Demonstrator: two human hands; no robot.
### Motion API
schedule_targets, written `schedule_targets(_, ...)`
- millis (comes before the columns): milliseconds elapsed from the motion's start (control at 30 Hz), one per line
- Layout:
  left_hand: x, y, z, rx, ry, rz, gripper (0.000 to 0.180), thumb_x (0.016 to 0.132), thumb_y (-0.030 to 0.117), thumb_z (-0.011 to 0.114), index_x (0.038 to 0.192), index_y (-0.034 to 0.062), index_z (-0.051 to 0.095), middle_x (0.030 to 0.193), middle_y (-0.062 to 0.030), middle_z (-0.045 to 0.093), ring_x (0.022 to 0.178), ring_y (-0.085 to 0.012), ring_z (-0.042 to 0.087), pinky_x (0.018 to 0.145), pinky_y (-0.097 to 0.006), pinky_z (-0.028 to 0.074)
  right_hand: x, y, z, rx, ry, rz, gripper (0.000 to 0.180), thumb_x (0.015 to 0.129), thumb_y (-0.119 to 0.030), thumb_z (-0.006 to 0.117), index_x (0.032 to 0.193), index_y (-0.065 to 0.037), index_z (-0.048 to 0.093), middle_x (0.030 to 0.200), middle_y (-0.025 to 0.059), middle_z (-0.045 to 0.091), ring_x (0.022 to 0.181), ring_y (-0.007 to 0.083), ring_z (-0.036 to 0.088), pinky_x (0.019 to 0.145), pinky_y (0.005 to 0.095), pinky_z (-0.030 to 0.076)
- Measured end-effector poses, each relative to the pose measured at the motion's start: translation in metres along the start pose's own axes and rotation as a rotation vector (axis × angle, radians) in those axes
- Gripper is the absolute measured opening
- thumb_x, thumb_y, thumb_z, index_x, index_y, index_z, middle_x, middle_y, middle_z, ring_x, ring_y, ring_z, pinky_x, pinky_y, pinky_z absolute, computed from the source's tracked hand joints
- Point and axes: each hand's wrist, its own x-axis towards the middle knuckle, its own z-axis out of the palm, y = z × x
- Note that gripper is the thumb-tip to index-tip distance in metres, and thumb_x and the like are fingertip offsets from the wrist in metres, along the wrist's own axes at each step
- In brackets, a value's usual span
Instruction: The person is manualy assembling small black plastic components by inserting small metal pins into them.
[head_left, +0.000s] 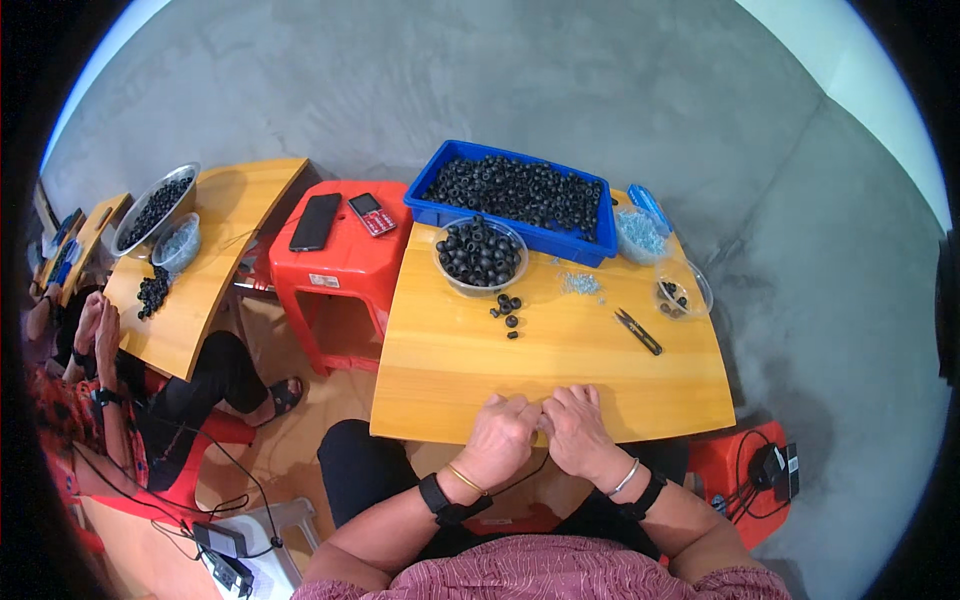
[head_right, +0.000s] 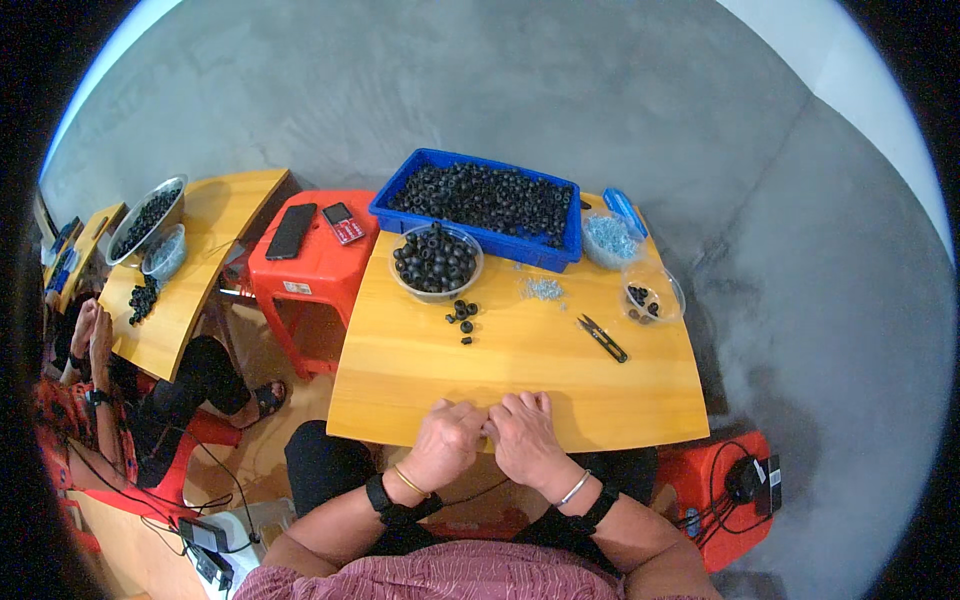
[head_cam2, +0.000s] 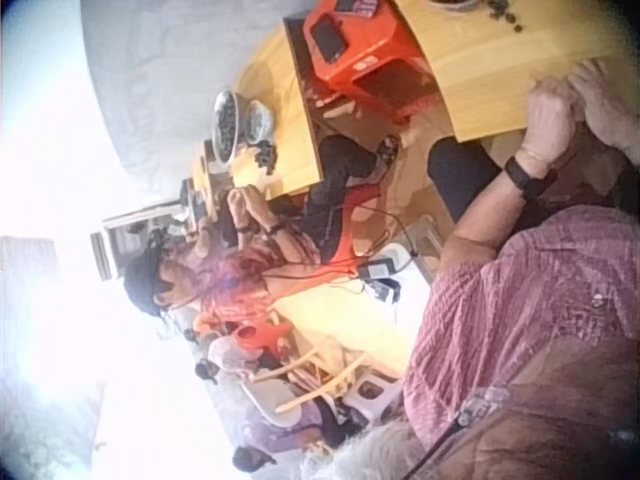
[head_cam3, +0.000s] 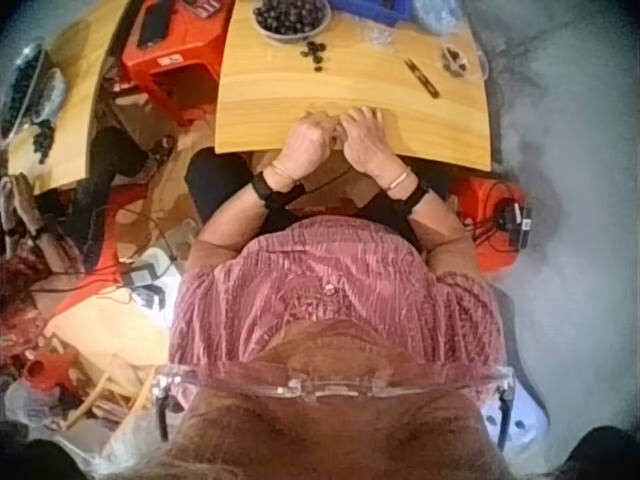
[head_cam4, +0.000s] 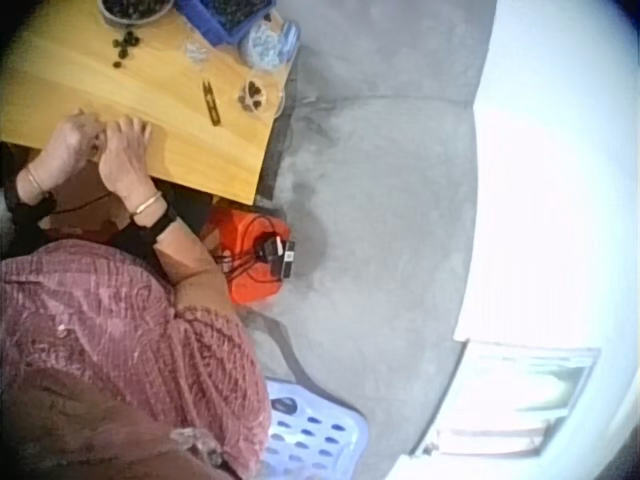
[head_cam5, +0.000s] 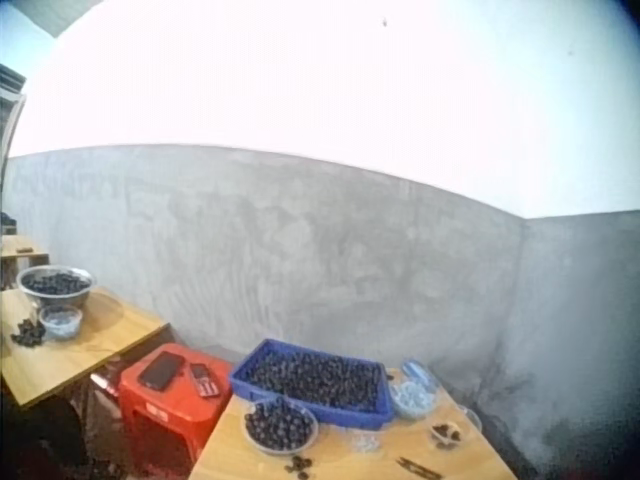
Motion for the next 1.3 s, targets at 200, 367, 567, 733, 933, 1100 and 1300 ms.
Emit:
schedule_targets(200, -0.002, -0.002, 0.0, -0.025, -0.021, -0.003, 0.008, 0.061, 0.002, 0.055, 0.068, 0.0051, 0.054, 0.06, -0.0094, 0.049, 0.057, -0.0267, 0.049, 0.057, -0.034, 0.038, -0.005, 0.004, 0.009, -0.07, 0.036, -0.003, 0.005, 0.072, -0.009, 0.05, 0.071, -0.005, 0.05, 0.076, 0.0098, 0.046, 0.08, 0.0261, 0.042, 0.075, 0.0383, 0.028)
schedule_targets(367, -0.002, -0.002, -0.001, -0.056, -0.031, -0.011, 0.009, 0.061, 0.001, 0.058, 0.069, 0.0041, 0.054, 0.062, -0.011, 0.05, 0.061, -0.0277, 0.05, 0.061, -0.036, 0.038, -0.006, 0.006, 0.011, -0.042, 0.065, -0.02, 0.003, 0.07, -0.007, 0.049, 0.071, -0.004, 0.05, 0.075, 0.0102, 0.046, 0.08, 0.0263, 0.042, 0.076, 0.038, 0.028)
schedule_targets(567, -0.004, -0.006, 0.004, -0.121, -0.019, 0.012, 0.012, 0.061, -0.001, 0.057, 0.07, 0.0039, 0.053, 0.064, -0.0109, 0.05, 0.061, -0.0282, 0.049, 0.061, -0.035, 0.038, -0.005, 0.012, 0.012, -0.005, 0.055, -0.039, 0.003, 0.071, -0.008, 0.05, 0.069, -0.005, 0.051, 0.073, 0.0086, 0.047, 0.079, 0.0257, 0.043, 0.076, 0.0373, 0.029)
schedule_targets(733, -0.006, -0.004, 0.006, -0.102, 0.017, -0.003, 0.013, 0.06, -0.001, 0.057, 0.072, 0.0035, 0.053, 0.064, -0.0105, 0.049, 0.062, -0.0277, 0.049, 0.062, -0.035, 0.039, -0.004, 0.016, 0.013, 0.024, 0.033, -0.022, 0.005, 0.072, -0.008, 0.049, 0.068, -0.006, 0.051, 0.074, 0.008, 0.047, 0.079, 0.0255, 0.044, 0.076, 0.0365, 0.029)
schedule_targets(933, -0.005, -0.003, 0.006, -0.121, 0.025, 0.027, 0.014, 0.058, -0.002, 0.056, 0.071, 0.0025, 0.053, 0.063, -0.0111, 0.049, 0.062, -0.0278, 0.049, 0.063, -0.035, 0.039, -0.005, 0.015, 0.012, 0.009, 0.043, -0.044, 0.005, 0.07, -0.007, 0.048, 0.067, -0.005, 0.05, 0.074, 0.0096, 0.046, 0.079, 0.0265, 0.043, 0.075, 0.0369, 0.029)
schedule_targets(1100, -0.004, -0.004, 0.008, -0.122, 0.03, 0.031, 0.012, 0.058, -0.003, 0.054, 0.068, 0.0021, 0.052, 0.062, -0.0117, 0.048, 0.062, -0.0278, 0.049, 0.063, -0.035, 0.039, -0.003, 0.01, 0.006, -0.004, 0.013, -0.026, 0.004, 0.068, -0.006, 0.047, 0.067, -0.005, 0.051, 0.074, 0.0103, 0.045, 0.08, 0.0272, 0.042, 0.075, 0.0371, 0.029)
schedule_targets(1300, 0.0, -0.002, 0.002, -0.131, -0.007, 0.059, 0.009, 0.058, -0.001, 0.054, 0.066, 0.0026, 0.051, 0.061, -0.0124, 0.048, 0.062, -0.0284, 0.049, 0.063, -0.036, 0.04, -0.001, 0.005, 0.002, -0.052, -0.004, -0.028, 0.005, 0.071, -0.009, 0.049, 0.069, -0.005, 0.05, 0.076, 0.0107, 0.044, 0.08, 0.0275, 0.041, 0.076, 0.0376, 0.029)
